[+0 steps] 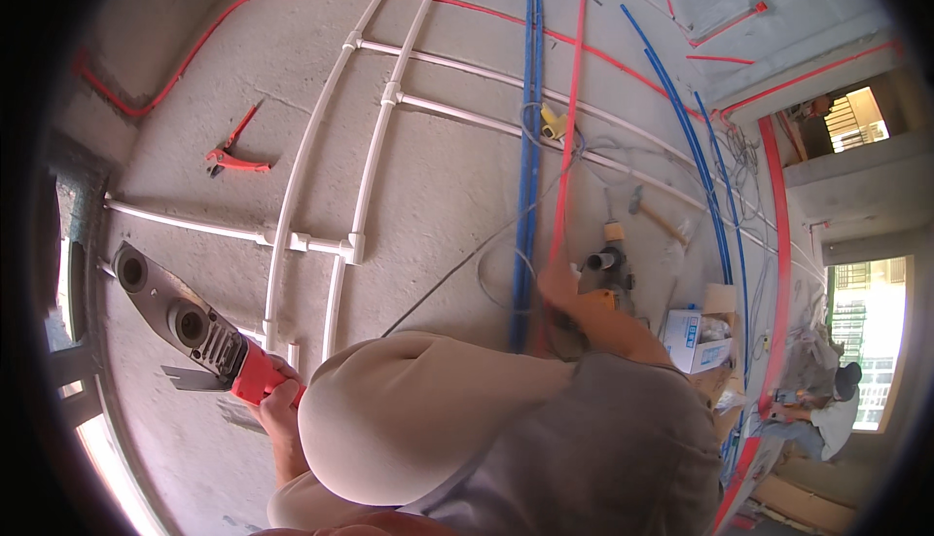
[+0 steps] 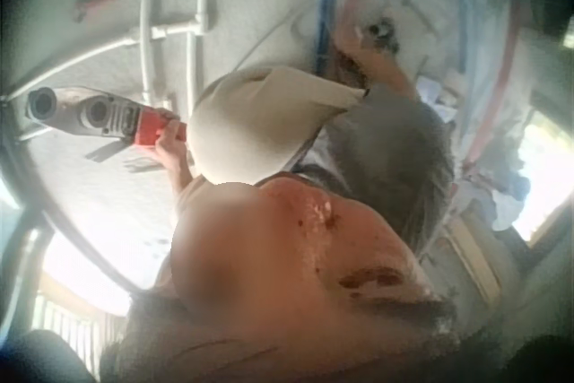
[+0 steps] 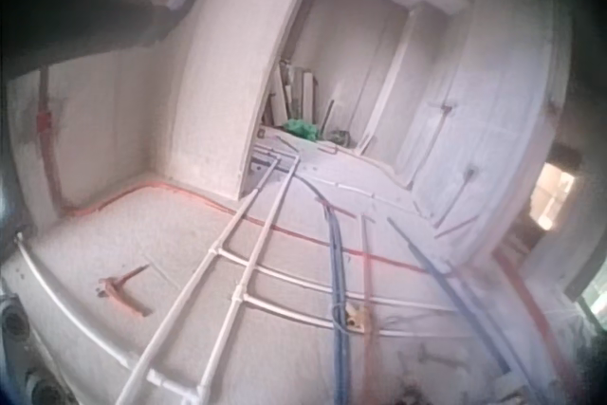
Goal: The person uses a red electric pipe cutter to cut white PVC pipes to length, then fits the cut pieces into an existing ceiling-mounted pipe framework. The person also uses a red pipe cutter tool to trim a pipe segment and secures it with a yellow connector.
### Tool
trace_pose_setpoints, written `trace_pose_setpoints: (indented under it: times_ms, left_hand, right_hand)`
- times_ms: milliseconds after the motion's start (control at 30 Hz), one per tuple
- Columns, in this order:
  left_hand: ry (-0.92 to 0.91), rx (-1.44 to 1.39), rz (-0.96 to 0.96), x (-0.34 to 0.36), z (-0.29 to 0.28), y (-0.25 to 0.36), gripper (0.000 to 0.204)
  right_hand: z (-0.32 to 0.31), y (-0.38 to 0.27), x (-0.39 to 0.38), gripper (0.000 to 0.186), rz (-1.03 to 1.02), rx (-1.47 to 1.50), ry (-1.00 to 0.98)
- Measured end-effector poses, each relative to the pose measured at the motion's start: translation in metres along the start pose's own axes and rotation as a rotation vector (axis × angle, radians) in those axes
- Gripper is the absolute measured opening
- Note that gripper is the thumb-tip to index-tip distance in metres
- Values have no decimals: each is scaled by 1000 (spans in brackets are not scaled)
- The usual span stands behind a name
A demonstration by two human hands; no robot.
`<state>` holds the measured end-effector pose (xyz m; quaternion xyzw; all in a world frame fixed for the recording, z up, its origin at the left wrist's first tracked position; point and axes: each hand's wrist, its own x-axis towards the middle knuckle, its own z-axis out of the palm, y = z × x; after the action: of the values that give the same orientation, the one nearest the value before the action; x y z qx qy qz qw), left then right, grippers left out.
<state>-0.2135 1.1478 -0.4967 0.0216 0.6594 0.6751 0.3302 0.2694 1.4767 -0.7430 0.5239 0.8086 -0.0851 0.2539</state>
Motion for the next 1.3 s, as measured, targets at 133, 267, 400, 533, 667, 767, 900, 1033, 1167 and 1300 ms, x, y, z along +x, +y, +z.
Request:
trace_pose_setpoints:
  times_ms: [133,267,400,533,667,767,900,1033,1167,1300]
  left_hand:
    - [27,-90,-6,-9,2,-2,35]
    - [-18,-32,21,-10,-3,-10,35]
    - [-56,-29,-28,-10,-8,-9,32]
    - [-50,-20,-7,-13,-15,-6,30]
    - [-83,70,27,-13,-16,-8,30]
    - [-73,71,-30,-11,-14,-7,31]
    - [-82,55,-91,-11,-14,-5,33]
    - [-106,45,-59,-12,-19,-11,37]
    - [-49,-37,-71,-15,-24,-16,40]
    - [-86,51,-181,-9,-29,-24,22]
  right_hand:
    - [32,-13,-87,42,-451,82,-6]
    - [12,-23,-26,46,-43,388,-37]
    - [-26,-33,39,42,204,611,200]
    - [-29,-23,-25,44,-374,-395,-362]
    - [-34,-21,-49,48,-40,250,-333]
    - [-42,-34,-19,47,310,723,-156]
    - [-41,-41,-16,36,70,194,207]
    - [-43,-11,-42,32,-359,-162,-513]
    - [-48,15,-23,31,324,607,-581]
    - [-74,-21,49,42,73,385,-107]
